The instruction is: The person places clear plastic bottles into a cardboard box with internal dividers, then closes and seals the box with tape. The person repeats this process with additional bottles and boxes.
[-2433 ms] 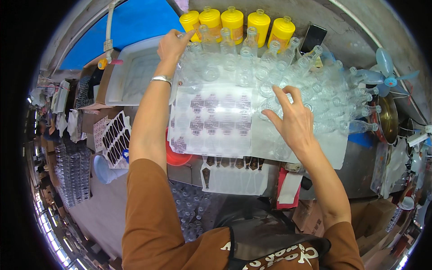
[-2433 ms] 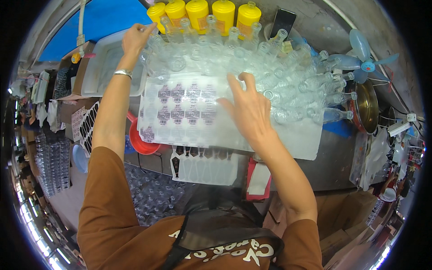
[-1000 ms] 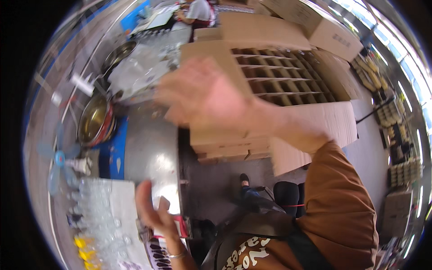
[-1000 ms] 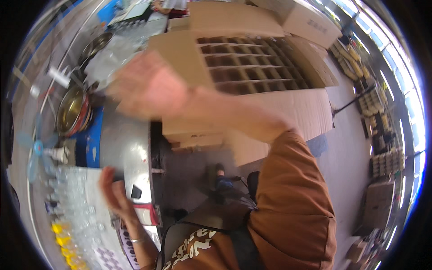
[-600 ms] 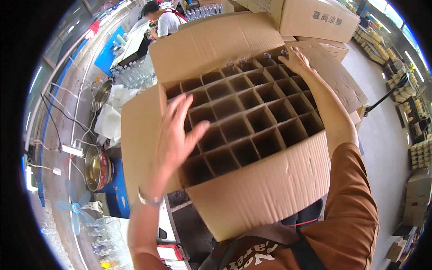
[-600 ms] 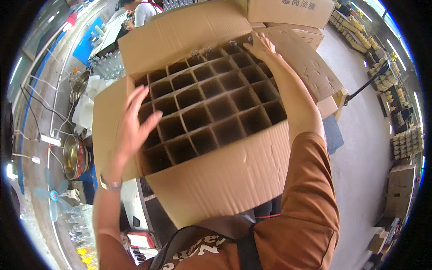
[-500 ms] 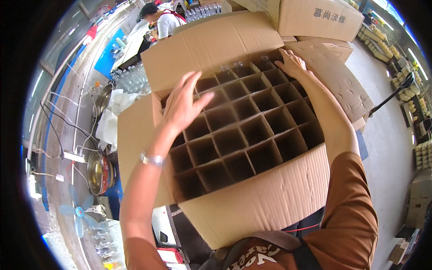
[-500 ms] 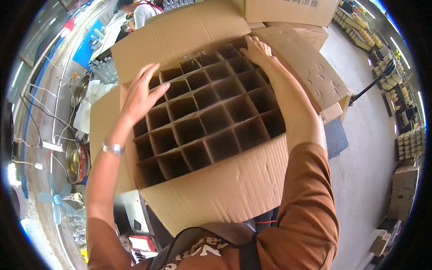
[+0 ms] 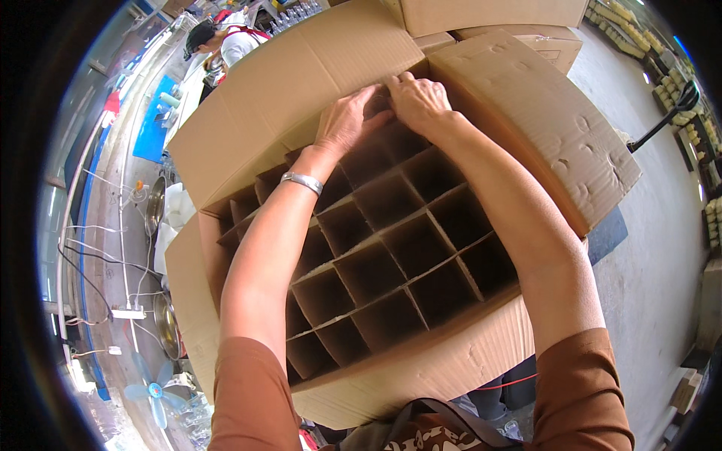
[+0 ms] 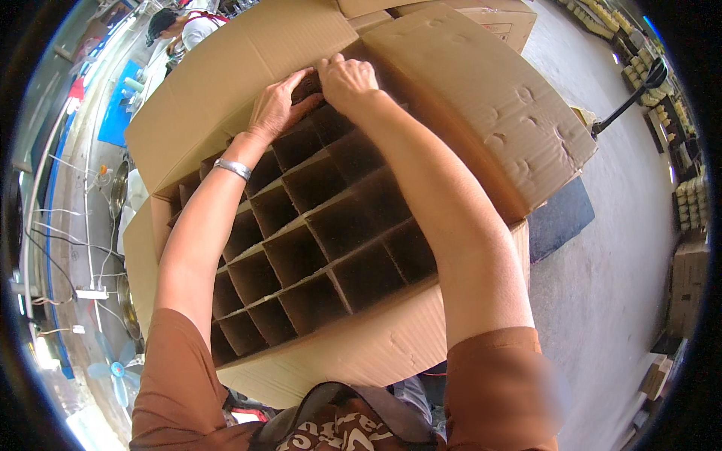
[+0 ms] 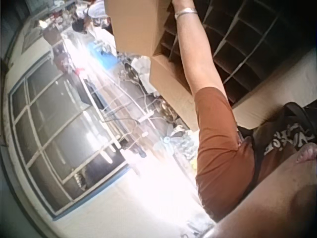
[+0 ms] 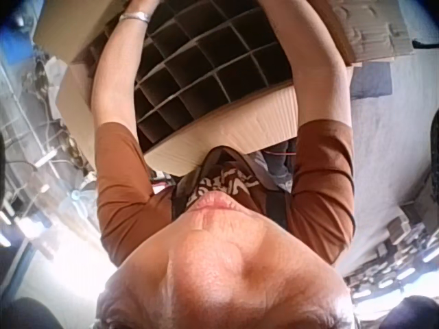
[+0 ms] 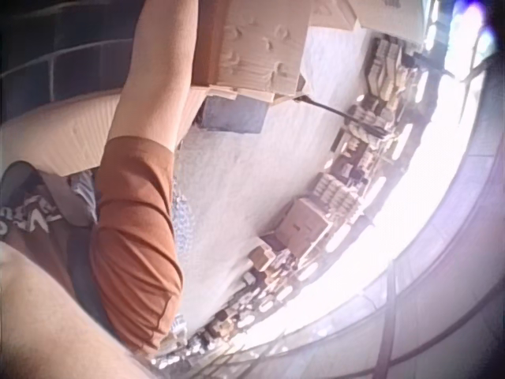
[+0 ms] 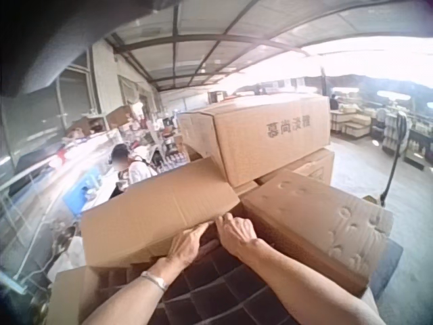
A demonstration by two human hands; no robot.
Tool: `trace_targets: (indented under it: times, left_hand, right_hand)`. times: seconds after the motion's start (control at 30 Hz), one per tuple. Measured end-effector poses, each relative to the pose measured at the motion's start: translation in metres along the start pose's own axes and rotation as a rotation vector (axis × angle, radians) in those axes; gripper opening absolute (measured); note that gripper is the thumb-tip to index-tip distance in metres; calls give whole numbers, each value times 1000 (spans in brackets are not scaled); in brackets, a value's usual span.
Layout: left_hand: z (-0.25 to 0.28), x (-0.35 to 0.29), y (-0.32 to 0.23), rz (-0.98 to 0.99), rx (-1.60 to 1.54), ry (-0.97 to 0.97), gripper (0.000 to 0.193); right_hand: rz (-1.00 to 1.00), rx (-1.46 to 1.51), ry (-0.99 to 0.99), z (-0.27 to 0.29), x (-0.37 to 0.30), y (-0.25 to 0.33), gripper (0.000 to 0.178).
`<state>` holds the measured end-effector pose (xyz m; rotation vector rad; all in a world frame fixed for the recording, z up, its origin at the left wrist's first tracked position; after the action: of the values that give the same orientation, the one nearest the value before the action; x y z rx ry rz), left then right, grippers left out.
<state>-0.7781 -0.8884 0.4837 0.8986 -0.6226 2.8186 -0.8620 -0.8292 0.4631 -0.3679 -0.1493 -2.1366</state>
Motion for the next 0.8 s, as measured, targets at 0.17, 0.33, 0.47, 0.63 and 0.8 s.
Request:
trace_targets:
  times: [0.17, 0.33, 0.47, 0.63, 0.8]
  left_hand:
    - [0, 2, 11, 74, 27, 33, 36]
    - [84, -16, 15, 215, 14, -160, 44]
    - [197, -3, -50, 223, 245, -311, 49]
    - [359, -72, -129, -13, 152, -721, 16]
    - [469, -176, -207, 83, 145, -767, 20]
  right_hand:
    - [0, 27, 36, -4, 4, 0, 27]
    - [-11, 25, 64, -3, 1, 10, 26]
    - [-93, -35, 66, -17, 13, -11, 41]
    - [0, 15, 173, -11, 7, 3, 42]
    - [231, 266, -96, 10, 33, -80, 49]
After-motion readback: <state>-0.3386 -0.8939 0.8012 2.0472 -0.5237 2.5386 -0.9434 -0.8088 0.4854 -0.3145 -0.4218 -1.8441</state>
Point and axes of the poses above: each hand's wrist, its own x-axis towards the middle knuckle, its own z-axis out of the back of the hand, y = z × x, the point moved 10 cm from there along x, towards the middle knuckle, and after that the axes turned 11 degrees about -x, right-handed, at the moved point
